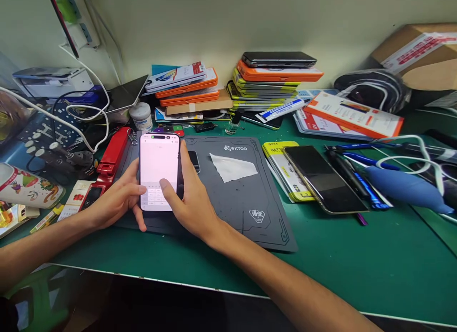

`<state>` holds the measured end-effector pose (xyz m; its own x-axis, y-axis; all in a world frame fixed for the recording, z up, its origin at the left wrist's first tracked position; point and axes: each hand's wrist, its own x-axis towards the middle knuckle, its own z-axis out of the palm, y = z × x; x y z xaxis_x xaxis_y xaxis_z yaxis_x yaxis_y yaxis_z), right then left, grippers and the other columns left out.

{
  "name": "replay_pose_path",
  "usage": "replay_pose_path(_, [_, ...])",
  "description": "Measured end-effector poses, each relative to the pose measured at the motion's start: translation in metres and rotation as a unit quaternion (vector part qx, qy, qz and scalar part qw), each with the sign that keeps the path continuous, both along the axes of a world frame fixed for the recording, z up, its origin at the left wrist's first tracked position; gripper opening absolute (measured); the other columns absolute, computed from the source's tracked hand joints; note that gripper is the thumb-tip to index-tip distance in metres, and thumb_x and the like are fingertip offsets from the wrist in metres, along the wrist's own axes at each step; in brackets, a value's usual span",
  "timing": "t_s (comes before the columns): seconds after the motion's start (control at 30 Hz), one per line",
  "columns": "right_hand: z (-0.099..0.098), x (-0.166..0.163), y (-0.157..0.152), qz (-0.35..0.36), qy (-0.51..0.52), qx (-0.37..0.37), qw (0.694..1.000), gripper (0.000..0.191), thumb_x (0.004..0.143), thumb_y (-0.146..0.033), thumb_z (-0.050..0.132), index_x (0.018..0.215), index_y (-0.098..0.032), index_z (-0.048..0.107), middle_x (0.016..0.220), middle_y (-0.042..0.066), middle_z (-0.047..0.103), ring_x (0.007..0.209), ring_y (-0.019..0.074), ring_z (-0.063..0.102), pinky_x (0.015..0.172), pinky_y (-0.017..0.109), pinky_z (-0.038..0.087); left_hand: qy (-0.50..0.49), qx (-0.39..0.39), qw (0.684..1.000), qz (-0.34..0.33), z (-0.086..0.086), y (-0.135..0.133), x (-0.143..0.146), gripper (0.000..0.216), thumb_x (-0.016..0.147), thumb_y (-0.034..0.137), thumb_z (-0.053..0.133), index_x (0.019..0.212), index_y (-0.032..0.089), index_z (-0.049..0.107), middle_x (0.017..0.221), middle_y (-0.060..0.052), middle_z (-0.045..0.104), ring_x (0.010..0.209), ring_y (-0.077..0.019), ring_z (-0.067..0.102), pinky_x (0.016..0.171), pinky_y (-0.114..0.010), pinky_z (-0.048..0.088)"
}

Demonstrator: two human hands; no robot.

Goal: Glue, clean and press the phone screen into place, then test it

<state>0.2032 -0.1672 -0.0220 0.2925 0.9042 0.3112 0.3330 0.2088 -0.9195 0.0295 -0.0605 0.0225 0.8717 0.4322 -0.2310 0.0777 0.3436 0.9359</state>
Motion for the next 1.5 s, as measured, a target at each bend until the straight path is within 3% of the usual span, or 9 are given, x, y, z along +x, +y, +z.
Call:
replay_pose_path(0.13, [-0.0022, 0.0015, 0.0001, -0.002, -0.057, 0.012, 0.998, 0.088, 0.106, -0.052, 0.053, 0.172, -0.042, -0.004, 0.176, 0.007, 0.033, 0.153, 0.0353, 0.047, 0.116, 0.066, 0.051, -0.002, -0.005, 1.000, -0.002, 0.0023, -0.0007, 0.0006, 0.093, 0.094, 0.021, 0.060, 0.170, 0.041, 0.011, 0.158, -0.015, 0.054, 0.108, -0.0308, 0.077, 0.050, -0.029, 0.069])
replay_pose_path(0.23, [-0.0032, 0.0030, 0.0006, -0.004, -0.092, 0.022, 0.996, 0.081, 0.108, -0.051, 0.052, 0.172, -0.043, 0.003, 0.179, 0.005, 0.025, 0.148, 0.0334, 0.052, 0.113, 0.062, 0.055, -0.006, -0.004, 1.000, 0.004, 0.0043, -0.0006, 0.0010, 0.095, 0.093, 0.019, 0.060, 0.171, 0.040, 0.010, 0.161, -0.016, 0.051, 0.106, -0.0295, 0.077, 0.050, -0.027, 0.068])
replay_pose_path(0.33, [-0.0029, 0.0040, 0.0006, -0.005, -0.110, 0.025, 0.994, 0.076, 0.108, -0.050, 0.052, 0.172, -0.042, 0.011, 0.176, 0.005, 0.033, 0.144, 0.0326, 0.057, 0.110, 0.060, 0.058, -0.013, -0.008, 1.000, 0.003, 0.0041, 0.0001, 0.0009, 0.096, 0.093, 0.017, 0.059, 0.171, 0.042, 0.008, 0.163, -0.015, 0.050, 0.107, -0.0287, 0.077, 0.051, -0.025, 0.068])
replay_pose_path(0.47, [-0.0027, 0.0042, 0.0007, -0.005, -0.122, 0.042, 0.992, 0.070, 0.108, -0.048, 0.052, 0.170, -0.043, 0.020, 0.170, 0.004, 0.044, 0.144, 0.0318, 0.056, 0.111, 0.061, 0.056, -0.025, -0.011, 1.000, 0.000, 0.0038, 0.0009, 0.0007, 0.097, 0.093, 0.016, 0.058, 0.171, 0.042, 0.007, 0.164, -0.015, 0.048, 0.106, -0.0271, 0.077, 0.052, -0.022, 0.067])
replay_pose_path(0.83, [-0.0024, 0.0050, 0.0012, 0.000, -0.118, 0.031, 0.993, 0.072, 0.108, -0.052, 0.052, 0.171, -0.039, 0.020, 0.168, 0.007, 0.046, 0.147, 0.0334, 0.054, 0.112, 0.063, 0.055, -0.007, -0.013, 1.000, 0.006, 0.0056, 0.0007, -0.0002, 0.099, 0.090, 0.018, 0.061, 0.171, 0.041, 0.008, 0.160, -0.014, 0.051, 0.094, -0.0221, 0.076, 0.050, -0.025, 0.067])
replay_pose_path(1.0, [-0.0017, 0.0046, 0.0010, 0.019, -0.086, 0.034, 0.996, 0.088, 0.106, -0.053, 0.055, 0.172, -0.043, -0.003, 0.174, 0.005, 0.038, 0.150, 0.0349, 0.050, 0.114, 0.065, 0.053, -0.008, -0.011, 1.000, 0.005, 0.0047, 0.0012, 0.0003, 0.101, 0.090, 0.020, 0.062, 0.171, 0.041, 0.007, 0.162, -0.015, 0.050, 0.098, -0.0241, 0.075, 0.049, -0.025, 0.067])
replay_pose_path(1.13, [-0.0026, 0.0044, 0.0016, 0.031, -0.002, 0.015, 0.999, 0.084, 0.110, -0.053, 0.045, 0.171, -0.039, -0.011, 0.166, 0.007, 0.049, 0.136, 0.0327, 0.064, 0.107, 0.062, 0.059, -0.008, -0.015, 1.000, 0.010, 0.0018, 0.0033, -0.0001, 0.092, 0.094, 0.022, 0.057, 0.171, 0.041, 0.009, 0.164, -0.014, 0.048, 0.108, -0.0294, 0.075, 0.050, -0.025, 0.067])
replay_pose_path(1.33, [-0.0058, 0.0057, 0.0024, 0.024, 0.055, 0.059, 0.996, 0.065, 0.111, -0.043, 0.039, 0.172, -0.034, 0.018, 0.167, 0.005, 0.049, 0.146, 0.0301, 0.055, 0.113, 0.058, 0.055, -0.004, -0.027, 1.000, 0.015, -0.0001, 0.0057, -0.0001, 0.081, 0.101, 0.035, 0.053, 0.170, 0.041, 0.012, 0.167, -0.013, 0.044, 0.116, -0.0346, 0.071, 0.045, -0.027, 0.066])
replay_pose_path(1.5, [-0.0041, 0.0043, 0.0030, 0.019, 0.068, 0.069, 0.995, 0.064, 0.110, -0.041, 0.043, 0.170, -0.033, 0.024, 0.166, 0.007, 0.051, 0.147, 0.0306, 0.053, 0.104, 0.054, 0.061, -0.003, -0.031, 0.999, 0.012, 0.0018, 0.0045, 0.0011, 0.081, 0.102, 0.036, 0.053, 0.171, 0.039, 0.009, 0.164, -0.014, 0.048, 0.116, -0.0354, 0.072, 0.044, -0.026, 0.065])
